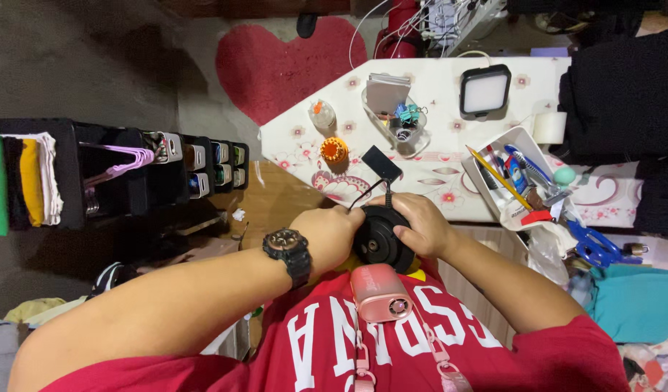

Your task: The person uses a screwdriver to remove screws from the base of a small black appliance. After removing the screws, the person lifts the base off and sets it aside. The person then picks up a small orange object and places it into a clear container on the table.

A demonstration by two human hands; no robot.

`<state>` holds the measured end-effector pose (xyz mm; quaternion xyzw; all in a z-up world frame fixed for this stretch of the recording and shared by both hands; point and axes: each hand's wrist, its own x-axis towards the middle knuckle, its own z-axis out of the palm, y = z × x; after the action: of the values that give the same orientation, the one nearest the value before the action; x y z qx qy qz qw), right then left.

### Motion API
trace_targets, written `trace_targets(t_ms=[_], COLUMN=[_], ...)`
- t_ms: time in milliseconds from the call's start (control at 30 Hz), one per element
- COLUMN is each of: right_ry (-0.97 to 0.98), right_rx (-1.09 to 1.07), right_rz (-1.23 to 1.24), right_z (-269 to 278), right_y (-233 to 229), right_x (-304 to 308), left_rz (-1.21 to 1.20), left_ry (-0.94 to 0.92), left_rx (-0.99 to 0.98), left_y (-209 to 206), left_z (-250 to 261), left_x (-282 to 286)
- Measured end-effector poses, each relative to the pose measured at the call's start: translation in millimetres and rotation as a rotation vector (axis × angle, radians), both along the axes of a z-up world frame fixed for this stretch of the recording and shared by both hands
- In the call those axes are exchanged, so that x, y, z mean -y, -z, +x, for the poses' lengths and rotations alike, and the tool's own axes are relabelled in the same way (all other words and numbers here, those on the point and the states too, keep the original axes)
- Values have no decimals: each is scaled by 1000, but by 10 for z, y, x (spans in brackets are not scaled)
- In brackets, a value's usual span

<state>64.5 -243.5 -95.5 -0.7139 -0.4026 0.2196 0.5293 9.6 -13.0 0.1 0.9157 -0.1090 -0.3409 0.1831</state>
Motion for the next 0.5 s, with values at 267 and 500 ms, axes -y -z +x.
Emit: trace_targets(t_ms=[267, 500], right_ry=[13, -2], right_rx=[10, -58], right_rz=[-1, -82], right_z=[16, 12], right_y=[-21, -73], right_x=[-36, -41], left_rz=[77, 25], left_ry=[293, 223], left_rx=[236, 71], left_y=[-46, -241], left_z=[-49, 122], left_x=[7, -105])
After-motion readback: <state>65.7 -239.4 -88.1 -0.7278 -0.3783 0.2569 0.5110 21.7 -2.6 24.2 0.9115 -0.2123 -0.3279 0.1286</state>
